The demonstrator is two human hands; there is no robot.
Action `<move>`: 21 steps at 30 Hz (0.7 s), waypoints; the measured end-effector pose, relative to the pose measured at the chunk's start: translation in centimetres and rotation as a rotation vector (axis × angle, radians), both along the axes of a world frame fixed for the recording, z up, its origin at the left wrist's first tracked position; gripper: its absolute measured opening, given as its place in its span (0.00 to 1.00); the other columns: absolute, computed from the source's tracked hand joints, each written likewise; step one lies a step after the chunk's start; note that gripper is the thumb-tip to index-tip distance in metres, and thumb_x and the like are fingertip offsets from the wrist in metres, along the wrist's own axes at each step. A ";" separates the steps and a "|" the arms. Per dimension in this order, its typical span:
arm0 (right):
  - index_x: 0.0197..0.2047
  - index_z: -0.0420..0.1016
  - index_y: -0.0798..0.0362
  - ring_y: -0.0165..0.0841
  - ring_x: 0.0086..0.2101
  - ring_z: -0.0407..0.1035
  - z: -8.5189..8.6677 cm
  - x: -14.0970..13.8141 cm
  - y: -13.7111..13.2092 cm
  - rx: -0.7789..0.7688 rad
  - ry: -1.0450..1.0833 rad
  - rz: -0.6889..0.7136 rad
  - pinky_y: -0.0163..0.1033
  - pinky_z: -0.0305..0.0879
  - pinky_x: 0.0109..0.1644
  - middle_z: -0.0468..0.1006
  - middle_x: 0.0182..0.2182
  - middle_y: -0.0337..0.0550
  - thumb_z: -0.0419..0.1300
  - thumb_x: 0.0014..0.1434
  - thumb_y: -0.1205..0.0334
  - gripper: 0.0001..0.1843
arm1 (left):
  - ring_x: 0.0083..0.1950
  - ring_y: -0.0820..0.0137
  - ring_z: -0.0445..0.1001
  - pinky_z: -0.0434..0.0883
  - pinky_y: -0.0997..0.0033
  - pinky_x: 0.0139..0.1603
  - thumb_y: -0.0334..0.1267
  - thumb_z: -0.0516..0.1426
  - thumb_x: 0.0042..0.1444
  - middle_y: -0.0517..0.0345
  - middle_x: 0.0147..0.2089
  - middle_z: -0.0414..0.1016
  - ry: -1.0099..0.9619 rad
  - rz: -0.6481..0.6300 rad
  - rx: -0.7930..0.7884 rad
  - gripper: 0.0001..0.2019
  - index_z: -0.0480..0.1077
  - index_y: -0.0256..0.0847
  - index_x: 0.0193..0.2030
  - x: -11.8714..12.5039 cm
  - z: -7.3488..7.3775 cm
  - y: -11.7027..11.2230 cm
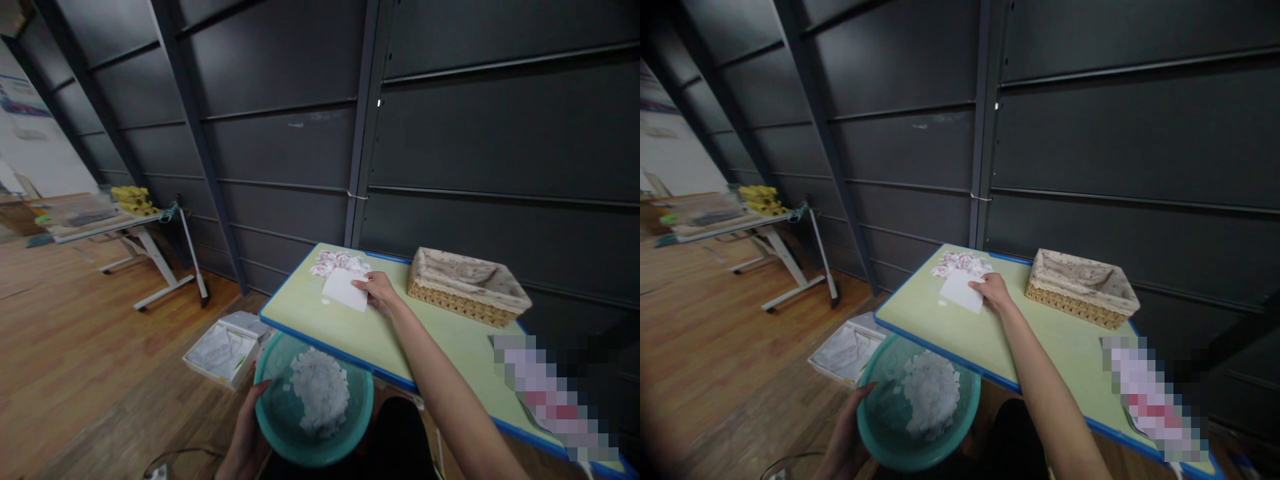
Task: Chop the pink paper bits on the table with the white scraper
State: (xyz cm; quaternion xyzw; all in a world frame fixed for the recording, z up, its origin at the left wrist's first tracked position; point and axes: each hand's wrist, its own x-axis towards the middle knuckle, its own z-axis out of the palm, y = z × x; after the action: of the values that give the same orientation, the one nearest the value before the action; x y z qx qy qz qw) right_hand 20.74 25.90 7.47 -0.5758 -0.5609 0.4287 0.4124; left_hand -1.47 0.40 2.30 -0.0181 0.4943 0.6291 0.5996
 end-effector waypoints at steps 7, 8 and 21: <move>0.20 0.63 0.54 0.23 0.15 0.56 0.4 -1.2 -1.4 -0.053 0.059 0.318 0.29 0.50 0.15 0.63 0.12 0.31 0.71 0.35 0.54 0.21 | 0.38 0.54 0.81 0.74 0.51 0.47 0.32 0.59 0.50 0.51 0.28 0.83 0.009 -0.019 0.027 0.23 0.69 0.31 0.55 0.0 0.4 0.0; 0.20 0.63 0.54 0.23 0.15 0.57 0.3 -1.3 -1.6 -0.063 0.053 0.384 0.29 0.52 0.16 0.63 0.13 0.32 0.71 0.35 0.53 0.21 | 0.39 0.53 0.81 0.74 0.51 0.47 0.32 0.59 0.50 0.50 0.29 0.83 0.001 -0.027 0.026 0.21 0.70 0.30 0.52 0.0 0.4 0.0; 0.38 0.74 0.60 0.30 0.23 0.64 0.0 -0.8 0.2 0.249 0.109 0.097 0.33 0.56 0.24 0.75 0.24 0.43 0.62 0.45 0.39 0.30 | 0.41 0.55 0.81 0.72 0.52 0.52 0.34 0.61 0.49 0.55 0.23 0.81 0.022 -0.019 0.069 0.03 0.73 0.38 0.27 -0.1 -0.4 -0.2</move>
State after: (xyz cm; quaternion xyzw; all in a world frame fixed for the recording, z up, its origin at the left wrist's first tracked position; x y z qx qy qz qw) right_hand 19.90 26.09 7.47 -0.4682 -0.6137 0.4057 0.4894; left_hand -1.53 0.18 1.85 0.0140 0.4791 0.6402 0.6003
